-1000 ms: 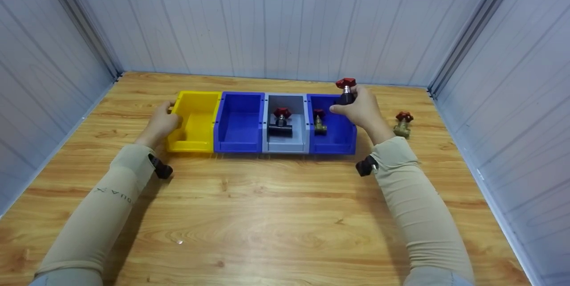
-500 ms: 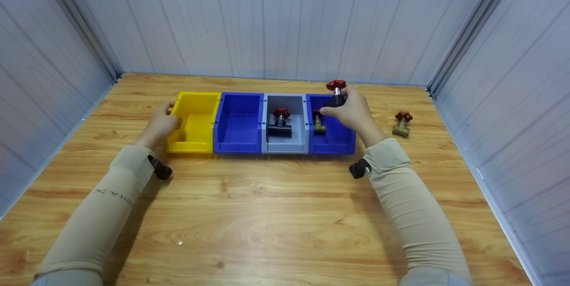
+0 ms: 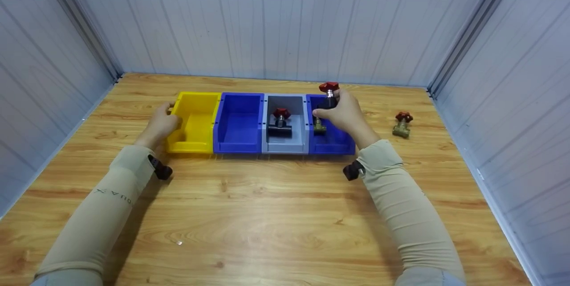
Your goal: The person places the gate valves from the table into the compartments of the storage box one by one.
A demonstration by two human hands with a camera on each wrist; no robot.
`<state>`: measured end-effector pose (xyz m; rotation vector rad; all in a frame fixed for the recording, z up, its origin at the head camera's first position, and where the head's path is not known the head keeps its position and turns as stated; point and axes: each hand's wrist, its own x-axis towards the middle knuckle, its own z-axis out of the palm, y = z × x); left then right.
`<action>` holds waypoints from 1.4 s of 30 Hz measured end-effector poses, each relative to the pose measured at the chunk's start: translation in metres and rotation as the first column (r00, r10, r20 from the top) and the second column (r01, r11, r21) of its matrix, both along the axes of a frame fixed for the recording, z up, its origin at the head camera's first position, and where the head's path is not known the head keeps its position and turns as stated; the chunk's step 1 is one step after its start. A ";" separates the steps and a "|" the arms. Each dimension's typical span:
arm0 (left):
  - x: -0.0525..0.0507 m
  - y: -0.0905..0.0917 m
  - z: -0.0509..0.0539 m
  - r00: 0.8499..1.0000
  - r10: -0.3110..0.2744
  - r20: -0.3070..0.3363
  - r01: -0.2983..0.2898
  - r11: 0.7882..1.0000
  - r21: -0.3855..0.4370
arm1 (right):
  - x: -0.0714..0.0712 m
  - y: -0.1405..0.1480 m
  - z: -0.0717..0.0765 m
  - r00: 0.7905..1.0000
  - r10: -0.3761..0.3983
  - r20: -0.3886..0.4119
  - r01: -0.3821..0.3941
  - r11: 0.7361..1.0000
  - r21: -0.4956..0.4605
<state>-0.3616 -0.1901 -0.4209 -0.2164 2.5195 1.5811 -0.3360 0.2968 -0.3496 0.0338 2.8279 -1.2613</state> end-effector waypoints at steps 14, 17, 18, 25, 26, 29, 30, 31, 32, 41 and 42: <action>-0.001 0.000 0.000 1.000 -0.001 0.002 0.001 1.000 -0.029 | 0.001 -0.019 0.000 0.999 0.047 -0.002 -0.047 0.998 -0.033; -0.001 -0.001 0.001 1.000 -0.003 0.009 0.003 1.000 -0.028 | 0.001 -0.025 0.000 0.998 0.057 0.011 -0.056 0.997 -0.050; -0.001 -0.001 0.001 1.000 -0.003 0.011 0.003 1.000 -0.028 | 0.001 -0.027 -0.001 0.998 0.060 0.013 -0.060 0.997 -0.056; -0.002 0.000 0.002 1.000 0.010 0.014 -0.010 1.000 -0.022 | 0.002 -0.040 -0.002 0.997 0.074 -0.003 -0.074 0.996 -0.045; -0.002 0.000 0.001 1.000 0.011 0.013 -0.010 1.000 -0.024 | 0.003 -0.041 -0.002 0.997 0.076 -0.001 -0.076 0.996 -0.043; -0.002 0.000 0.001 1.000 0.010 0.012 -0.010 1.000 -0.028 | 0.003 -0.045 -0.002 0.997 0.078 0.024 -0.077 0.996 -0.051; -0.002 0.000 0.001 1.000 0.010 0.012 -0.010 1.000 -0.028 | 0.004 -0.046 -0.002 0.996 0.082 0.034 -0.080 0.995 -0.059; -0.002 0.000 0.001 1.000 0.009 0.013 -0.008 1.000 -0.028 | 0.004 -0.047 -0.002 0.995 0.085 0.045 -0.082 0.994 -0.067; -0.003 0.000 0.001 1.000 0.007 0.015 -0.006 1.000 -0.030 | 0.004 -0.048 -0.002 0.994 0.090 0.053 -0.086 0.994 -0.073; -0.002 -0.001 0.001 0.999 0.004 0.032 -0.003 1.000 -0.023 | 0.005 -0.056 -0.005 0.992 0.112 0.062 -0.109 0.993 -0.047; -0.002 -0.001 0.002 1.000 0.004 0.031 -0.003 1.000 -0.026 | 0.005 -0.057 -0.005 0.991 0.113 0.065 -0.110 0.993 -0.052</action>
